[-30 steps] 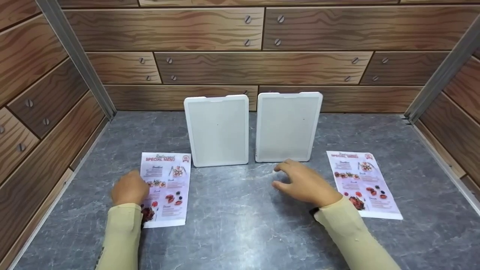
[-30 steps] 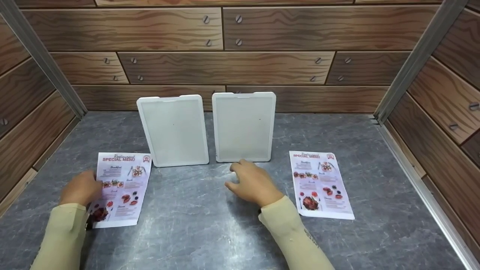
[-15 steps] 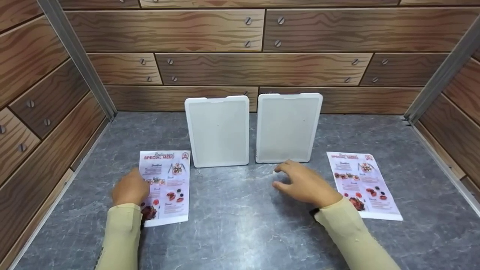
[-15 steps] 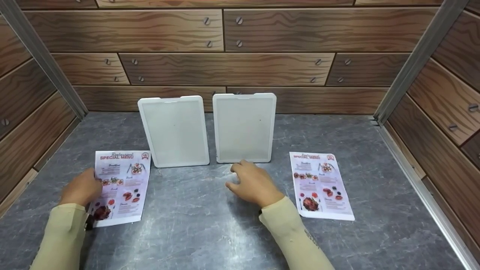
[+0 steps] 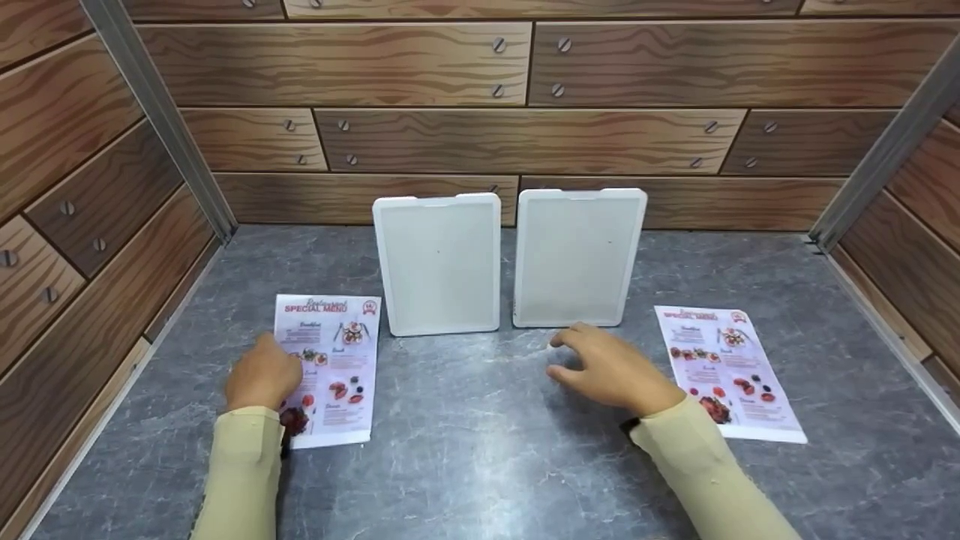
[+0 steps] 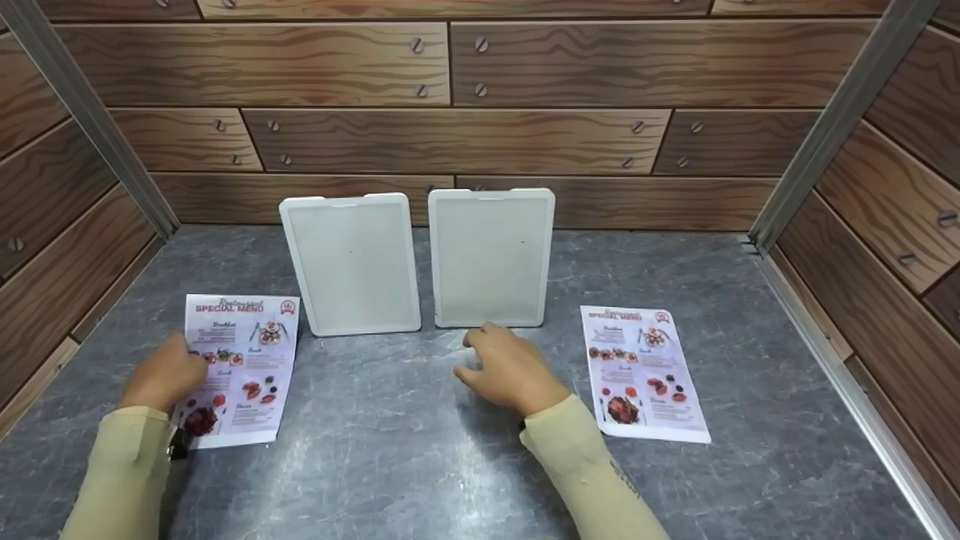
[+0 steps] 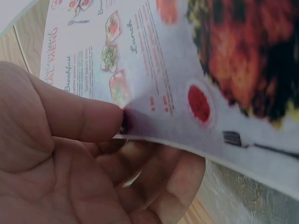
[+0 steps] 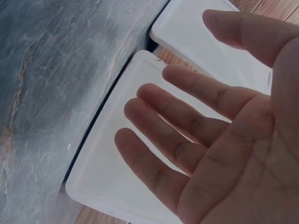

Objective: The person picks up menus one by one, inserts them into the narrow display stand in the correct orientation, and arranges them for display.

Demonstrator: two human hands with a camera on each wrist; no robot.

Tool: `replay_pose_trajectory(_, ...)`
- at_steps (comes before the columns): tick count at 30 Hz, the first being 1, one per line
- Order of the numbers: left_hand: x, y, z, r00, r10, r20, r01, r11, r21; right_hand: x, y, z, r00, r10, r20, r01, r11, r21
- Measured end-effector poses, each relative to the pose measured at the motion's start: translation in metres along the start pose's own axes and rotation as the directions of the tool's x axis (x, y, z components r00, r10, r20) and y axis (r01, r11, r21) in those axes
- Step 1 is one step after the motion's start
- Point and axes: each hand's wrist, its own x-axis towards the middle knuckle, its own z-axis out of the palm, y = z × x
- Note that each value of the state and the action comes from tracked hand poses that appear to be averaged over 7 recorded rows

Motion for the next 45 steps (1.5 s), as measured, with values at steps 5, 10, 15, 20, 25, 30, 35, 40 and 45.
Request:
replay_pose_trajectory(5, 0.001, 0.002, 0.000, 0.997, 0.017, -0.069, -0.019, 1.000, -0.024, 0.000, 0.001, 0.001, 1.000, 0.001, 0.002, -0.001, 1.000, -0.008)
replay_pose_trajectory(10, 0.002, 0.002, -0.001, 0.989, 0.027, -0.146, -0.034, 0.998, -0.050, 0.000, 0.001, 0.002, 1.000, 0.008, 0.005, -0.008, 1.000, -0.009)
replay_pose_trajectory(15, 0.003, -0.001, -0.003, 0.975, 0.032, -0.219, -0.060, 0.991, -0.120, 0.000, 0.000, 0.002, 1.000, 0.007, 0.007, -0.007, 1.000, 0.001)
replay_pose_trajectory(20, 0.004, -0.002, -0.005, 0.958, 0.055, -0.282, -0.100, 0.984, -0.147, 0.001, 0.001, 0.002, 1.000, 0.021, 0.018, -0.021, 1.000, 0.008)
replay_pose_trajectory(25, 0.002, 0.001, -0.009, 0.950, 0.039, -0.311, -0.109, 0.971, -0.211, 0.001, 0.000, 0.001, 0.999, 0.033, 0.020, -0.034, 0.999, 0.011)
replay_pose_trajectory(30, 0.000, 0.008, -0.014, 0.945, 0.044, -0.325, -0.137, 0.953, -0.268, 0.001, 0.000, 0.000, 0.999, 0.036, 0.018, -0.036, 0.999, 0.012)
replay_pose_trajectory(35, -0.005, 0.017, -0.017, 0.935, 0.080, -0.345, -0.192, 0.934, -0.302, 0.001, 0.001, 0.001, 1.000, 0.023, 0.008, -0.023, 1.000, 0.006)
replay_pose_trajectory(40, -0.010, 0.025, -0.023, 0.924, 0.096, -0.370, -0.222, 0.923, -0.315, 0.001, 0.000, 0.001, 1.000, 0.003, -0.016, -0.003, 1.000, 0.010)
replay_pose_trajectory(45, -0.014, 0.028, -0.028, 0.901, 0.104, -0.420, -0.261, 0.905, -0.336, 0.001, 0.000, 0.001, 1.000, -0.004, -0.022, 0.004, 1.000, 0.008)
